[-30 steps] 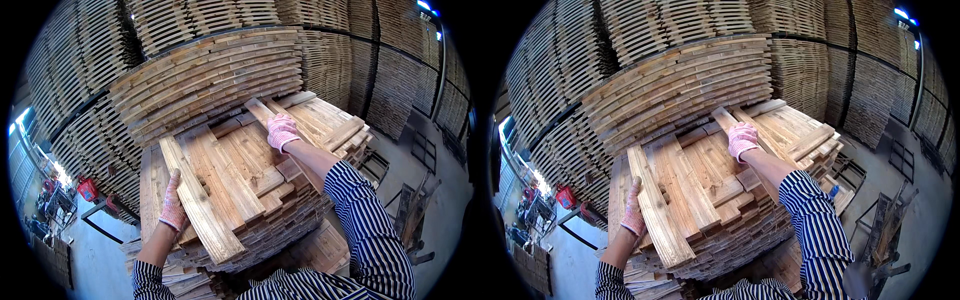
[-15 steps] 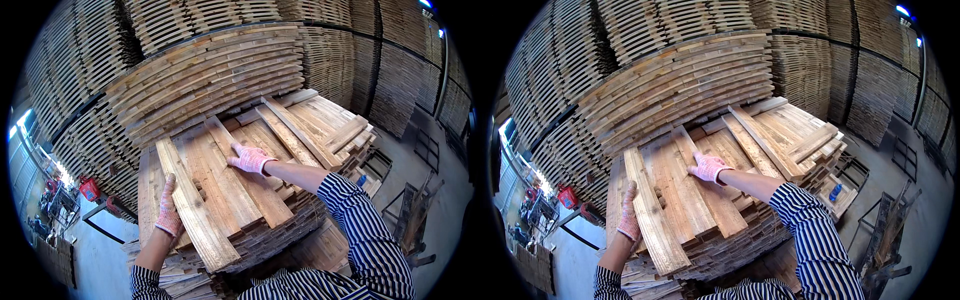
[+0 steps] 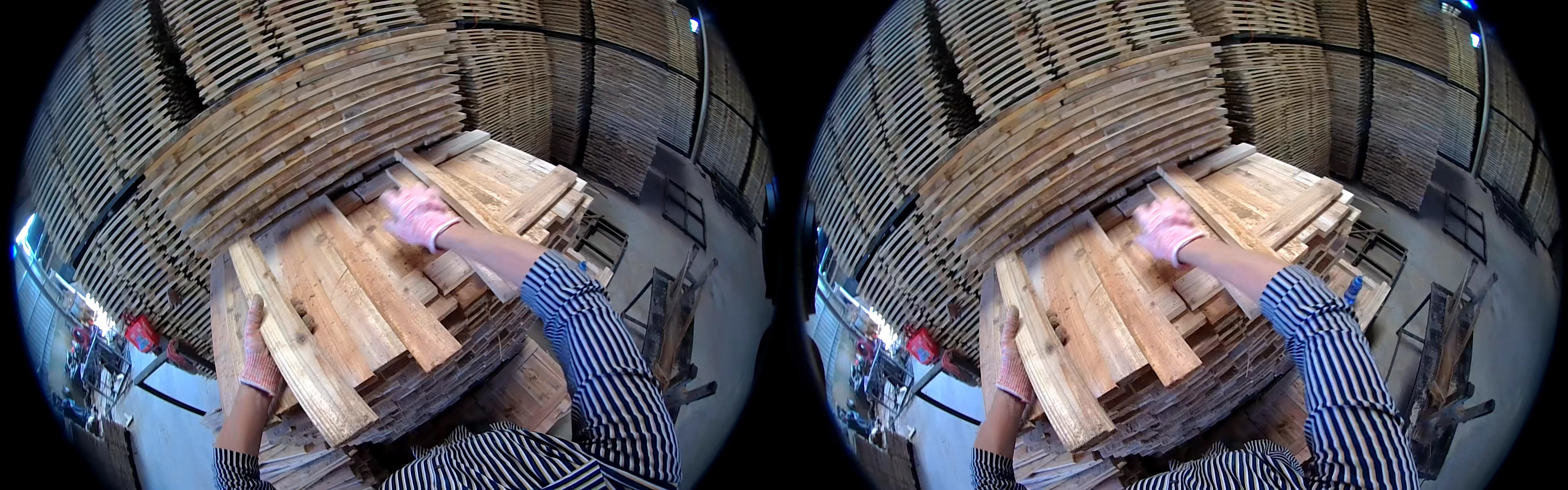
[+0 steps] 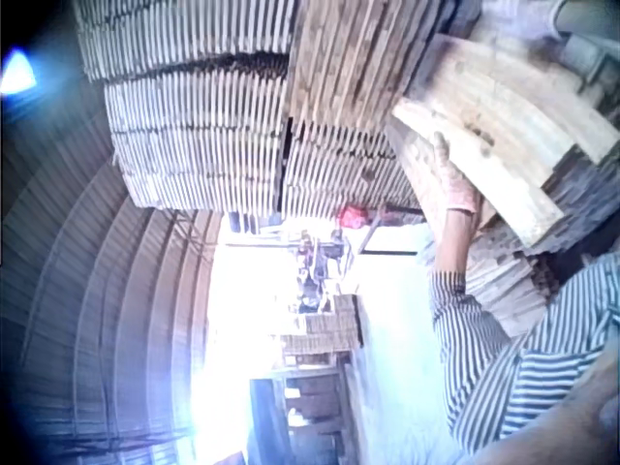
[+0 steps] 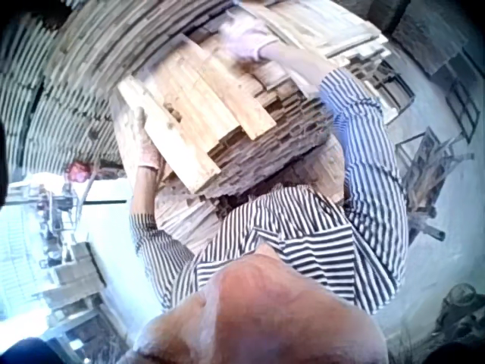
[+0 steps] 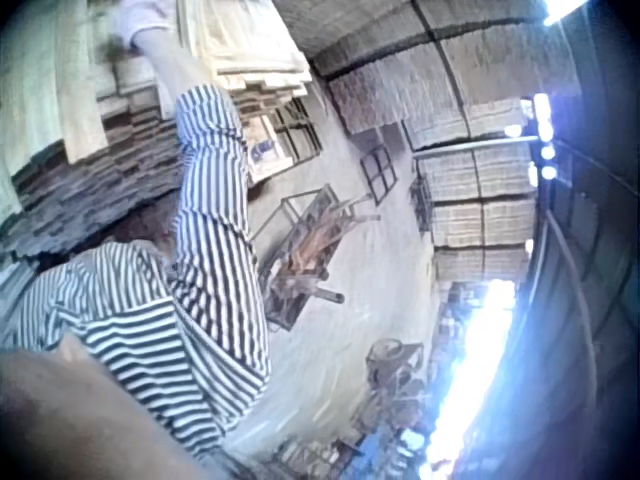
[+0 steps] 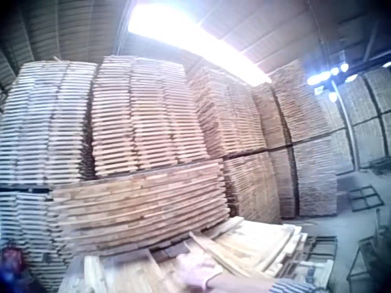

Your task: The person repeatedly picks up wooden planks from a large vertical rack and places them onto a growing horizontal stack on the floor. The worker wears pink gloves and handles the planks one by one or in small groups, moving between the rack and the stack throughout the clip.

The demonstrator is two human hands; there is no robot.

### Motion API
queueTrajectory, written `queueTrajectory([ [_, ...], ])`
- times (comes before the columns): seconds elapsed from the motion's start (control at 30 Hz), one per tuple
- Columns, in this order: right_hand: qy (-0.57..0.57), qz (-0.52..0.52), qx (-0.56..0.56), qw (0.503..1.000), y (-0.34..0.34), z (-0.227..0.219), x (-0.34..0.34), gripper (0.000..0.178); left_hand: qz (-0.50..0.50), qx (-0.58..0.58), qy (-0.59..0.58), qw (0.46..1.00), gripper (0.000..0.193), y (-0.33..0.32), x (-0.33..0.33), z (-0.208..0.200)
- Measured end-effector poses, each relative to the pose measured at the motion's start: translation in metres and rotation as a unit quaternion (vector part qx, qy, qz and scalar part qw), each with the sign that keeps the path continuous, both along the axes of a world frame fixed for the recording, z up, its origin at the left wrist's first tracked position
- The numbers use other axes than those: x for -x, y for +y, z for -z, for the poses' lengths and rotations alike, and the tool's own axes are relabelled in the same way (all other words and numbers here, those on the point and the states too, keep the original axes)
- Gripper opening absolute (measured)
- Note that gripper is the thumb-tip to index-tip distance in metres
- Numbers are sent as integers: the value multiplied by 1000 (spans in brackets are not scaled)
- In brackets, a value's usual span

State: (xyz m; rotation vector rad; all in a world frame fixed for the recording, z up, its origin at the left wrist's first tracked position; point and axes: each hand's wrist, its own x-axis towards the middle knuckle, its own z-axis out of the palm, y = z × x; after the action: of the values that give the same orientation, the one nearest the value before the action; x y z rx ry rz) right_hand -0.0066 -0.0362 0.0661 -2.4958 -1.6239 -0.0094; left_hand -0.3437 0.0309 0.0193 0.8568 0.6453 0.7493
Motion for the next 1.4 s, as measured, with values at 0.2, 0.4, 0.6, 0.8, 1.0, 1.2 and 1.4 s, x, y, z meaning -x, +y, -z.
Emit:
queueTrajectory([
  [0.2, 90, 134, -124, 979, -47, 70, -166, 57, 20, -11, 0, 1000, 75, -10, -23, -3],
  [0.4, 11, 82, 4, 997, -18, 7, -67, 39, 1, 4, 14, 1000, 72, -8, -7, -7],
  [0.6, 87, -110, -131, 982, 11, 78, -32, 51, 67, 22, -41, 997, 72, -5, -24, -1],
  [0.8, 84, 82, -11, 993, -33, 52, -90, 57, 32, 11, 6, 999, 78, -3, -12, -3],
  [1.0, 96, 51, -31, 994, -3, 44, -98, 62, 23, 13, 0, 1000, 93, -7, -14, -3],
  [1.2, 61, -55, -13, 997, 33, 56, -60, 67, 49, 32, -21, 998, 99, 6, -9, 6],
  [1.4, 234, -218, -78, 944, -7, -5, 20, 97, 19, 51, -153, 987, 82, 14, -125, -14],
])
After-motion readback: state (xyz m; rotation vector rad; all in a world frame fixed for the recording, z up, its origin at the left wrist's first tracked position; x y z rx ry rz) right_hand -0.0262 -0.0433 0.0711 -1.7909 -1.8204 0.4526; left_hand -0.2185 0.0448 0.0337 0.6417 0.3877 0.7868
